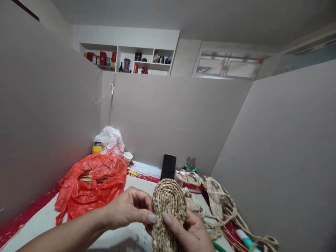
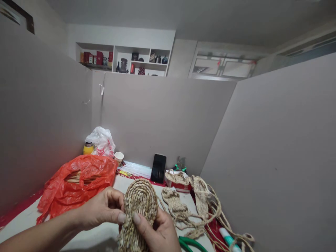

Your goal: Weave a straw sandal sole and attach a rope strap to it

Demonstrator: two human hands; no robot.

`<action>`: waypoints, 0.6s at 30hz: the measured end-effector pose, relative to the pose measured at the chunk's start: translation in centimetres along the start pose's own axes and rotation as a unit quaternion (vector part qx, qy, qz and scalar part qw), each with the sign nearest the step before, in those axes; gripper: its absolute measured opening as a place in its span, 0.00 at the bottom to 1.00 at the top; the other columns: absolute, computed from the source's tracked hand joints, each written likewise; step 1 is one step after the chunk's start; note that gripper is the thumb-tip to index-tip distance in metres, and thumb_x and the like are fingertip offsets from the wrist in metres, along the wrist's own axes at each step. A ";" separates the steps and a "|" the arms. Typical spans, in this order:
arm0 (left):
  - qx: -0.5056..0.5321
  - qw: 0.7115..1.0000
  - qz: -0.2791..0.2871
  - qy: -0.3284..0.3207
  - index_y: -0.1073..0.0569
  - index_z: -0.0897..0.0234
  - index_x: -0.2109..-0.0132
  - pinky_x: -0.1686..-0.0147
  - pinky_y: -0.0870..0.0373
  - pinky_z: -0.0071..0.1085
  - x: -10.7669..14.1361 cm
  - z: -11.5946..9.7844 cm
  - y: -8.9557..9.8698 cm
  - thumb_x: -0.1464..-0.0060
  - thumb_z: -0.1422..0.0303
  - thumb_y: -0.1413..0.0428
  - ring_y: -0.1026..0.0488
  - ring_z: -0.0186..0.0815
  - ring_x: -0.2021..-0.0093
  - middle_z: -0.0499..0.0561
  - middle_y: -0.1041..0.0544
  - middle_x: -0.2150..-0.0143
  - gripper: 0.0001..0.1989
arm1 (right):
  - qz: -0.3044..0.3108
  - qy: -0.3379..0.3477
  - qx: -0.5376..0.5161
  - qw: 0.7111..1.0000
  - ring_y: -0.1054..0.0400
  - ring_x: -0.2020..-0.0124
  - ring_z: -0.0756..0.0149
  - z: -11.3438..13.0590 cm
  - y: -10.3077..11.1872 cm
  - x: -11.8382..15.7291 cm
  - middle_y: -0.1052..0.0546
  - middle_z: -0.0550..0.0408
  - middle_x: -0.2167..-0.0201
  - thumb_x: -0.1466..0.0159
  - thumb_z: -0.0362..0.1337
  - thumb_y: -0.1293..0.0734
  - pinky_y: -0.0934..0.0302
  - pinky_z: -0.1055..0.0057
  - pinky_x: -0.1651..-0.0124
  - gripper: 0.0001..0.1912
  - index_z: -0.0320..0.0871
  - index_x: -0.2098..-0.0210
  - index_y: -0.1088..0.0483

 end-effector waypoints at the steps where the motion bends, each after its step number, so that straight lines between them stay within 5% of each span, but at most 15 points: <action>1: 0.000 1.000 0.004 -0.001 0.26 0.71 0.75 0.74 0.29 0.25 0.0 0.0 0.0 0.64 0.65 0.30 0.27 0.29 0.78 0.49 0.24 0.78 0.15 | -0.002 0.004 0.001 1.000 0.27 0.77 0.62 0.1 -0.1 0.0 0.21 0.51 0.78 0.52 0.44 0.23 0.32 0.67 0.70 0.16 0.39 0.71 0.25; 18: -0.016 0.998 0.063 0.015 0.22 0.72 0.70 0.71 0.31 0.24 0.0 0.2 -1.1 0.62 0.63 0.31 0.30 0.27 0.76 0.48 0.26 0.76 0.15 | -0.030 0.010 0.036 0.999 0.30 0.76 0.64 -0.1 -0.2 0.7 0.23 0.52 0.79 0.53 0.46 0.23 0.36 0.70 0.71 0.17 0.38 0.72 0.23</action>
Point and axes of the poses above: each hand's wrist, its own x-axis away from the middle knuckle, its own y-axis out of the back of the hand, z = x × y, the point moved 9 cm from there along -x, towards the middle knuckle
